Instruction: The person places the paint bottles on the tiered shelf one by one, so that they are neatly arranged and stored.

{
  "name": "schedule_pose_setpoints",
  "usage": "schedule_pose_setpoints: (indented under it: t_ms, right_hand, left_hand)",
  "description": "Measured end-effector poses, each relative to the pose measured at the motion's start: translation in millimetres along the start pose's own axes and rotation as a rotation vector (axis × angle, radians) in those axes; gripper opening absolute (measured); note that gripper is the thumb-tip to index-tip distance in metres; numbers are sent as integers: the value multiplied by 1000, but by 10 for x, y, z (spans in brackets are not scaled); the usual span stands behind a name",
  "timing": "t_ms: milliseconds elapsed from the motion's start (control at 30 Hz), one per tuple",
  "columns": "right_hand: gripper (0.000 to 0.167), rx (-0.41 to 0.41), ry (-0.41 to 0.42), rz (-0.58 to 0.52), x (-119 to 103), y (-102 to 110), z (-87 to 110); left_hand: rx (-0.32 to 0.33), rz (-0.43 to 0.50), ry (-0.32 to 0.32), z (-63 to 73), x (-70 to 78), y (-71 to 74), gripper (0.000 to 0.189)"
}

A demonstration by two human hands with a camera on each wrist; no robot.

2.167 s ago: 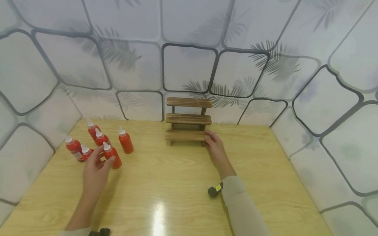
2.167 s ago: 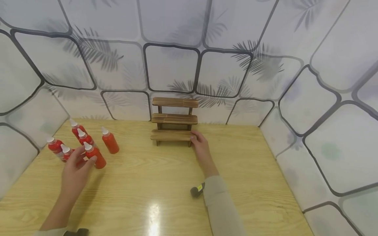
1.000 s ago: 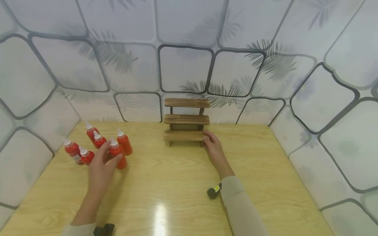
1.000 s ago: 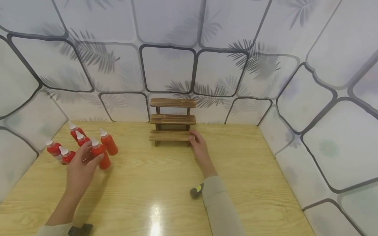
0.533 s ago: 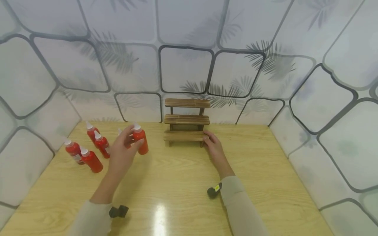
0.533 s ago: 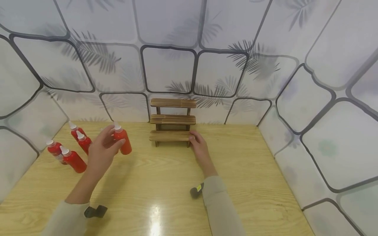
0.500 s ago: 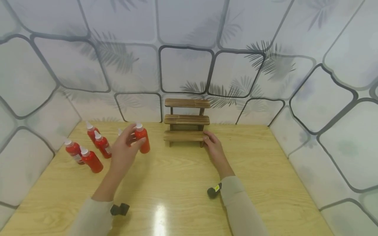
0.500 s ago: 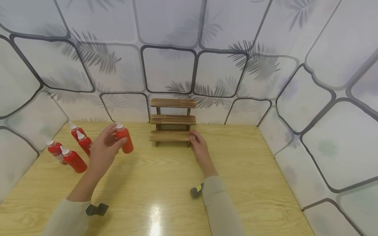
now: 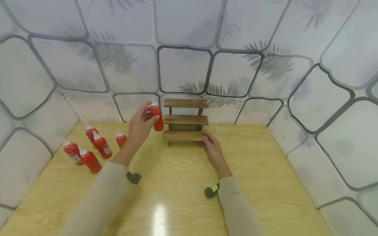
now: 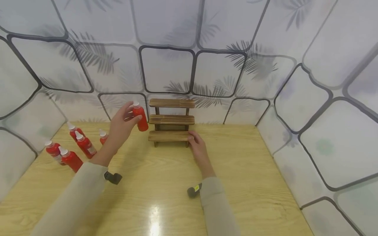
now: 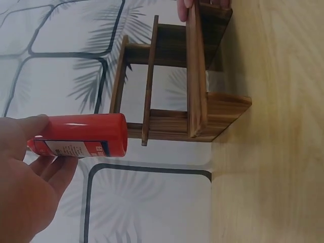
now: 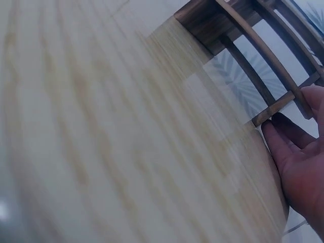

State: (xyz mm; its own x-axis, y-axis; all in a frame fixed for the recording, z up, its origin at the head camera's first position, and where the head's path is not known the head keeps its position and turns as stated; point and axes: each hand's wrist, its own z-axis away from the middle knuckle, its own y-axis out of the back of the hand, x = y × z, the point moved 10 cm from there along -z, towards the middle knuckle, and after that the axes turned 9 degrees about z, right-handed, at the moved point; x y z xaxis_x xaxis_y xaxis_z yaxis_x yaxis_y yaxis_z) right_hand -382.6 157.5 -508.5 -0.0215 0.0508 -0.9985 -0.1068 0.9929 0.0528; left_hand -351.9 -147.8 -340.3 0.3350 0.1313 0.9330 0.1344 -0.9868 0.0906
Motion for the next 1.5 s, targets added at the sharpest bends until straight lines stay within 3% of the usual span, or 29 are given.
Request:
schedule_pose_setpoints:
  t_ms: [300, 500, 667, 800, 1033, 1500]
  right_hand:
    - [46, 10, 0, 2, 31, 43, -5]
    - [46, 6, -3, 2, 29, 24, -3]
    - [45, -8, -4, 2, 24, -23, -4]
    - [44, -8, 1, 20, 20, -36, 1]
    - [45, 3, 2, 0, 17, -1, 11]
    - [47, 4, 13, -21, 31, -16, -7]
  left_hand:
    - [-28, -28, -32, -460, 25, -191, 60]
    - [-15, 8, -27, -765, 92, -232, 60]
    - [-13, -1, -20, -940, 131, -273, 59]
    - [-16, -19, -31, -1025, 160, -341, 59]
    - [-23, 23, 19, -1107, 65, -480, 60]
    - [-17, -5, -52, -1104, 86, -509, 56]
